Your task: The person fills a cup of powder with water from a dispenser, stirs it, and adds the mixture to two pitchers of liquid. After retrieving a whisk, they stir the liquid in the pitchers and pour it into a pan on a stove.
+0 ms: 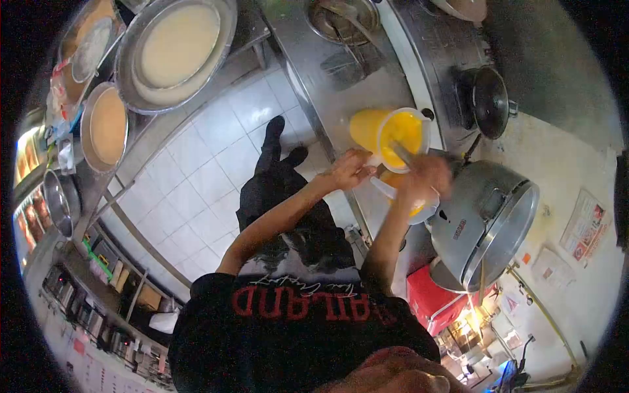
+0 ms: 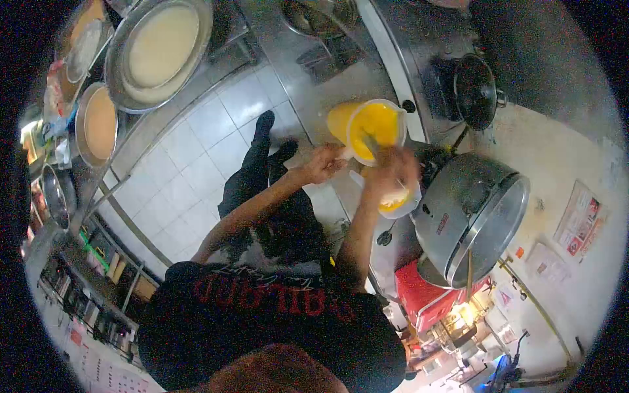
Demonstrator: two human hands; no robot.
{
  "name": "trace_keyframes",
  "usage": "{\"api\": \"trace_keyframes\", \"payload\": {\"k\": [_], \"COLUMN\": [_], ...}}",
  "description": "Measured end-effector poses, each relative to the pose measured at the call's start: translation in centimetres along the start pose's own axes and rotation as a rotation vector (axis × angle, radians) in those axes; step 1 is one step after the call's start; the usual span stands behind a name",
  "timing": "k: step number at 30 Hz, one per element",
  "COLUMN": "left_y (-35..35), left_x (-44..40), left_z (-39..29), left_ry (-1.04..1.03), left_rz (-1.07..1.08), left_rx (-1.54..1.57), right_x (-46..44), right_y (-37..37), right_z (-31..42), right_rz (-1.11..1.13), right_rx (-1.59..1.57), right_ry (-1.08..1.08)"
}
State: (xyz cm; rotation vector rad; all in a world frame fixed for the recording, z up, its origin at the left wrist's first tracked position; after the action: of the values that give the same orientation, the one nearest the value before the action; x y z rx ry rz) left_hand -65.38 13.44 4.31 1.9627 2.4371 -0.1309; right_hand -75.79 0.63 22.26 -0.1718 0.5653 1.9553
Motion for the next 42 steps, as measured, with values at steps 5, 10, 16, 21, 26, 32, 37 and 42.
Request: {"api": "trace_keyframes", "payload": {"k": [5,10,16,21,26,32,37,42], "left_y": [-0.1,0.5,0.6,-0.3,0.1,0.7,0.1,0.8], "left_x": [-0.2,-0.9,-0.5,0.0,0.1,-1.8,-0.4,-0.4], "left_z": [-0.4,-2.4,-2.3,-0.1,-1.8,-1.8,-1.4,-2.7], "left_ry": [-0.114,0.01,-0.017,0.018,-0.046,0.078,-0.107,-0.058], "left_rz": [-0.002,0.065,0.077,0.073,0.029,0.148,0.005,0.002], "left_rx": [-0.008,0.137,0.057,-0.026,-0.087,-0.023,-0.079,0.007], "right_x": [1.1,-0.2,0.8,3.9,1.1,0.3,-0.3,0.9], "right_y": [4.9,-1.6,-4.5,0.9,0.0,0.3,-1.8,-1.6], "right_z": [-3.2,4.0,0.7,-3.2,2.5,2.7,-3.0,1.1], "right_rz": [-0.159,-0.344,-0.178,-0.522,-0.374,-0.297,-0.258,-0.485], "right_rx": [-0.167,0.123,0.243,-0.004,-0.101,0.203,0.554,0.223], "right_ry": [-0.028,-0.098,-0.133,-0.389,-0.164,-0.153,-0.2,-0.161]}}
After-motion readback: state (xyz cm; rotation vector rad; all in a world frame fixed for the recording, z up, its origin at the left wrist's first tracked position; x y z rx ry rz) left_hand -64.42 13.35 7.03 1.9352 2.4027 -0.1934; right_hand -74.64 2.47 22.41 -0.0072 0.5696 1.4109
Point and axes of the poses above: each hand's wrist, its own x-axis away from the middle knuckle, its own y-axis out of the back of the hand, z = x × y, the point moved 7 cm from there along -x, towards the middle knuckle, and after that the axes turned 8 degrees about x, right-handed, at the moved point
